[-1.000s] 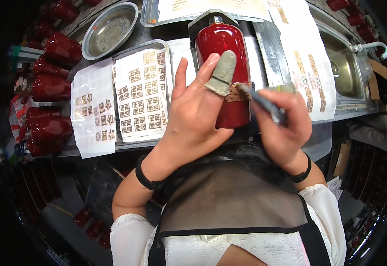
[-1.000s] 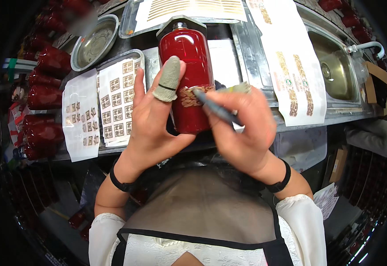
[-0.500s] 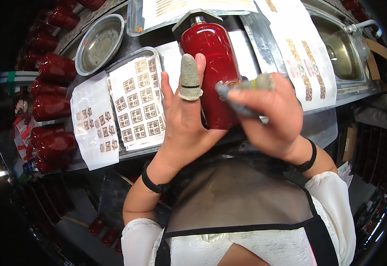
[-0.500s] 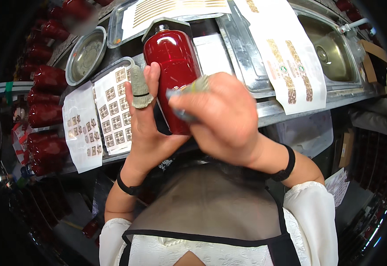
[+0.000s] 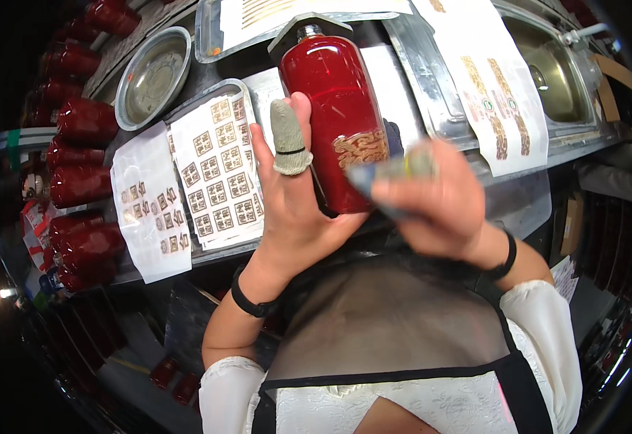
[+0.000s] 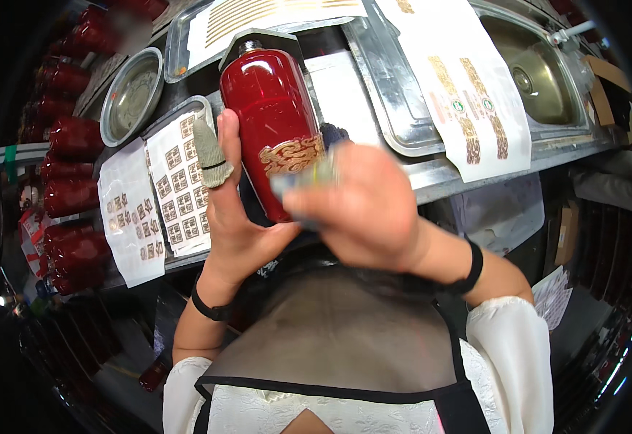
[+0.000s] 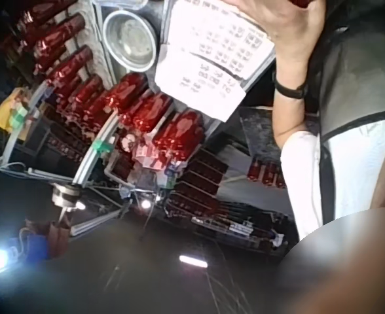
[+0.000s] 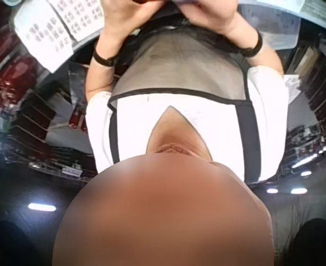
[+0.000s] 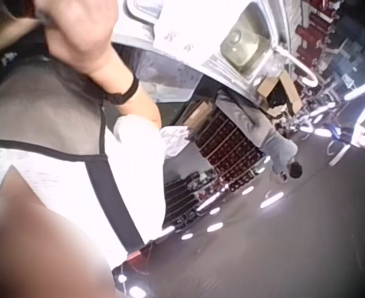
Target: Applying decorative and informational labels to red ceramic bottles by hand.
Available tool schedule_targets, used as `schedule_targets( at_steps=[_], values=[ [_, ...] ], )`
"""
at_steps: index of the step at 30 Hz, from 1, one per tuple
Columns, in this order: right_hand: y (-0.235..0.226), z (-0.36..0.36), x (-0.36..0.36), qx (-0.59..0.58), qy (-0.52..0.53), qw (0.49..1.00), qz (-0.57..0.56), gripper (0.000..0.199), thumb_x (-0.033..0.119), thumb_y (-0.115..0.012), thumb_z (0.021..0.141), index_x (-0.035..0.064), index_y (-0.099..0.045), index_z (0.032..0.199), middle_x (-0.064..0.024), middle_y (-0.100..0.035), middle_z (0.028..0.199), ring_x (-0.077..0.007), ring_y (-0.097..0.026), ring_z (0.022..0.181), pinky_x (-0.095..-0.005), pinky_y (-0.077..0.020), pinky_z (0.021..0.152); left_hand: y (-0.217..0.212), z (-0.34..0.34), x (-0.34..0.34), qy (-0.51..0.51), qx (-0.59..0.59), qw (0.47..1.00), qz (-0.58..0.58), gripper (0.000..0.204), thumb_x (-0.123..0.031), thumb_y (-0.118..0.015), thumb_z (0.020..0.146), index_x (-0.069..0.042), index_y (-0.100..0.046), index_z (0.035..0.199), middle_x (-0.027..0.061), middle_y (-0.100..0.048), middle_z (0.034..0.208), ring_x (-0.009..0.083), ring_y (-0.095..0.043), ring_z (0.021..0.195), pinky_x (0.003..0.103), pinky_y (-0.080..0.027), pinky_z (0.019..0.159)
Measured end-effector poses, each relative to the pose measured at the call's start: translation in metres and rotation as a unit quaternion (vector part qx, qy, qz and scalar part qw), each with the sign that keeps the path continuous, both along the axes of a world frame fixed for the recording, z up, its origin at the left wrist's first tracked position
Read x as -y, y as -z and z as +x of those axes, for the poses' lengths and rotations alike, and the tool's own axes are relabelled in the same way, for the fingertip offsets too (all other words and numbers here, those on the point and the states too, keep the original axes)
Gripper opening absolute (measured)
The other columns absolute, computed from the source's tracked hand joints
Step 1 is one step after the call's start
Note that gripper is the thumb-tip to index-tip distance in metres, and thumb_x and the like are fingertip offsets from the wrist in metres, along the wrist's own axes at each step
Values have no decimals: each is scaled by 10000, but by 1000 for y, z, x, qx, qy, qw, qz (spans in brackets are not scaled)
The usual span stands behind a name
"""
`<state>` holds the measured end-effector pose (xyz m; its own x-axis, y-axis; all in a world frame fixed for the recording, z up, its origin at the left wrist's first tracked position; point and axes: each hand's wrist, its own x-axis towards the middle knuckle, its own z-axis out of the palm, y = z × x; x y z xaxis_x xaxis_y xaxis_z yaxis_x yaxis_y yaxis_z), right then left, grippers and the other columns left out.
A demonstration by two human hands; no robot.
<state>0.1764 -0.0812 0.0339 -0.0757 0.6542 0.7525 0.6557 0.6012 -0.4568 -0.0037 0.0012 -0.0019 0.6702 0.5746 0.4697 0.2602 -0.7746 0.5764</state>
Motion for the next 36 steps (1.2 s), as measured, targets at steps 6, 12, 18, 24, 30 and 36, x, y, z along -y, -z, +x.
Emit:
schedule_targets(
  at_steps=[6, 12, 18, 24, 30, 36],
  values=[
    [11, 6, 30, -232, 178, 942, -162, 230, -45, -763, 786, 22, -661, 981, -100, -655, 845, -196, -624, 723, -293, -482, 652, 13, -14, -5, 35, 2, 992, -120, 1139, -180, -860, 707, 67, -127, 1543, 270, -329, 1545, 372, -413, 1395, 447, -273, 1149],
    [22, -3, 42, -57, 88, 991, -85, 346, -60, -783, 667, 53, -673, 975, -102, -687, 872, -275, -621, 707, -366, -481, 649, 1, -19, 0, 28, -44, 995, -88, 1134, -226, -864, 683, 63, -175, 1535, 278, -316, 1547, 398, -334, 1435, 528, -189, 1163],
    [18, -11, 49, -205, 79, 958, -184, 209, 13, -755, 766, 18, -671, 958, -104, -657, 846, -220, -634, 730, -313, -494, 656, -2, -1, 9, 23, -41, 999, -20, 1167, -278, -898, 638, 67, -218, 1522, 306, -265, 1565, 464, -233, 1470, 679, -86, 1141],
    [28, -5, 44, -383, 129, 865, -298, 193, 32, -715, 842, 3, -592, 988, -38, -619, 890, -73, -583, 773, -238, -482, 664, -1, -12, 6, 29, -47, 996, -75, 1177, -305, -922, 649, 86, -223, 1512, 287, -362, 1512, 483, -342, 1405, 545, -174, 1191],
    [27, -1, 50, -471, 119, 818, -307, 187, 5, -694, 853, 15, -572, 994, -21, -590, 900, -35, -545, 772, -210, -455, 656, 12, -22, 0, 63, -38, 984, -163, 1115, -270, -899, 715, 83, -203, 1511, 255, -414, 1484, 340, -456, 1364, 424, -371, 1127],
    [20, -3, 35, -488, 139, 786, -353, 182, 1, -697, 842, 13, -556, 957, -27, -590, 893, -51, -545, 821, -221, -459, 714, 5, -23, 0, 42, -36, 976, -209, 1184, -270, -907, 695, 72, -147, 1535, 245, -302, 1562, 308, -344, 1441, 409, -295, 1173]
  ],
)
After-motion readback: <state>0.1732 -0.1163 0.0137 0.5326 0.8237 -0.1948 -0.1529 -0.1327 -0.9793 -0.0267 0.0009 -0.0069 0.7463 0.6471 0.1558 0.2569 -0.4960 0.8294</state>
